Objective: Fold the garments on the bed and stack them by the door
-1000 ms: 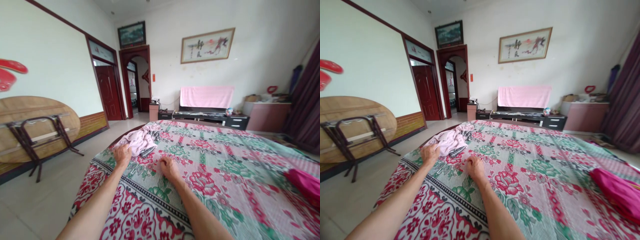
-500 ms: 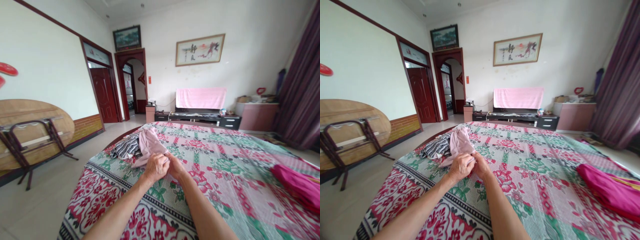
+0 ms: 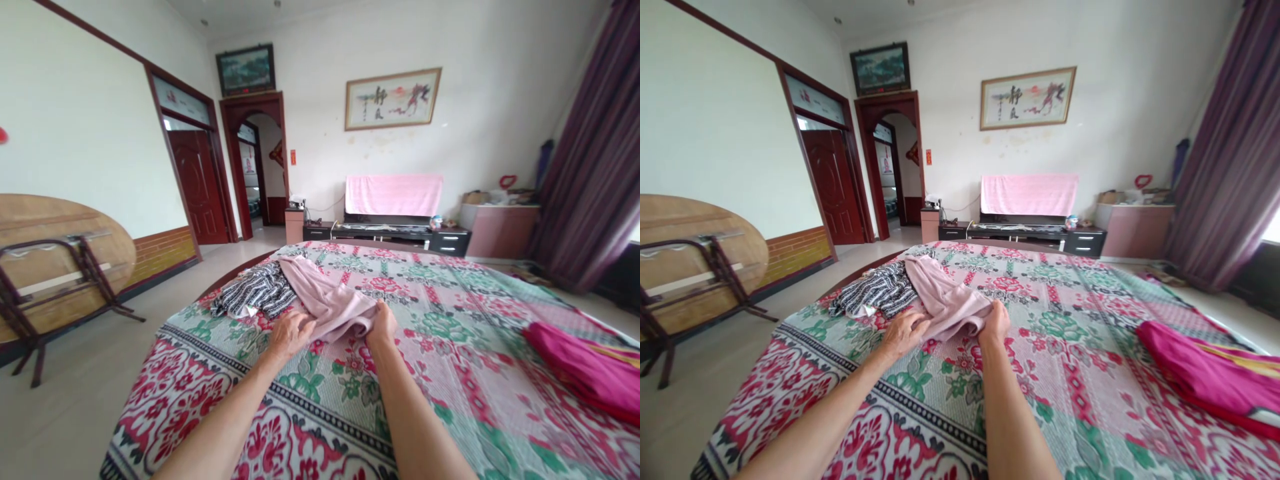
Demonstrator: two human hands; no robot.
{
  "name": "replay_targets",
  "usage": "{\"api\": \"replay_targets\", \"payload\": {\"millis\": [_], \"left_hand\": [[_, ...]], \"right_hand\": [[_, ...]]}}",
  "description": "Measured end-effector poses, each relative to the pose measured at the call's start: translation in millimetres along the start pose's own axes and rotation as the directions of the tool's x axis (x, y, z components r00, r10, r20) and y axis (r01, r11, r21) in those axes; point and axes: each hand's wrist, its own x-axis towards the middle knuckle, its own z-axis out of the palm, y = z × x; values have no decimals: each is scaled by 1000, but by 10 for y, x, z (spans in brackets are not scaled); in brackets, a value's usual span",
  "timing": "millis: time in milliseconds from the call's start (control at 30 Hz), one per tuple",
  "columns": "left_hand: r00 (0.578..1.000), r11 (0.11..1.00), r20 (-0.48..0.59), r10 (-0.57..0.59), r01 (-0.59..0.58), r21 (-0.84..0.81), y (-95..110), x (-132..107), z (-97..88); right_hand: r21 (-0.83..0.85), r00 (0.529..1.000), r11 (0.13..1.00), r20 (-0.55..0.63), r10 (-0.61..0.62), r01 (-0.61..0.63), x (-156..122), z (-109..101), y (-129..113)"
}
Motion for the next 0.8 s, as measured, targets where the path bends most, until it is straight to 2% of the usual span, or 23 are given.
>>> {"api": "replay_targets", "payload": {"millis": [67, 100, 233, 333, 433, 500, 567, 633, 700, 800], "left_hand": [[1000, 1000, 29, 12, -11, -18, 3, -3, 16], [999, 999, 35, 17, -16, -32, 11, -1, 15], [999, 995, 37, 35, -32, -92, 42, 12, -2], [994, 991, 67, 88, -81, -107, 46, 15, -7], [980, 983, 102, 168, -160, -88, 35, 22, 3], [979, 982, 98, 179, -171, -83, 23, 34, 27], [983, 983, 80, 166, -158, -96, 10, 54, 64], [987, 983, 62, 147, -139, -116, -1, 79, 99], [995, 987, 47, 90, -83, -135, -12, 108, 113], [988, 976, 38, -148, 152, -158, -46, 155, 64]], "right_hand": [[-32, 991, 999, -135, 0, -5, 34, -26, 69], [-56, 987, 998, -161, -11, 2, 34, -24, 99], [-311, 984, 943, -86, -154, 120, -34, 16, 156], [-465, 985, 878, -66, -161, 112, -108, 53, 126], [-497, 978, 842, 134, -163, 208, -171, 55, 47], [-455, 942, 839, 283, -181, 298, -194, -3, -22], [-392, 906, 860, 391, -165, 326, -198, -128, -97], [-341, 894, 912, 445, -58, 229, -187, -305, -172], [-269, 897, 963, 429, 104, 17, -171, -491, -244], [-81, 883, 953, 360, 300, -291, -159, -688, -337]]}}
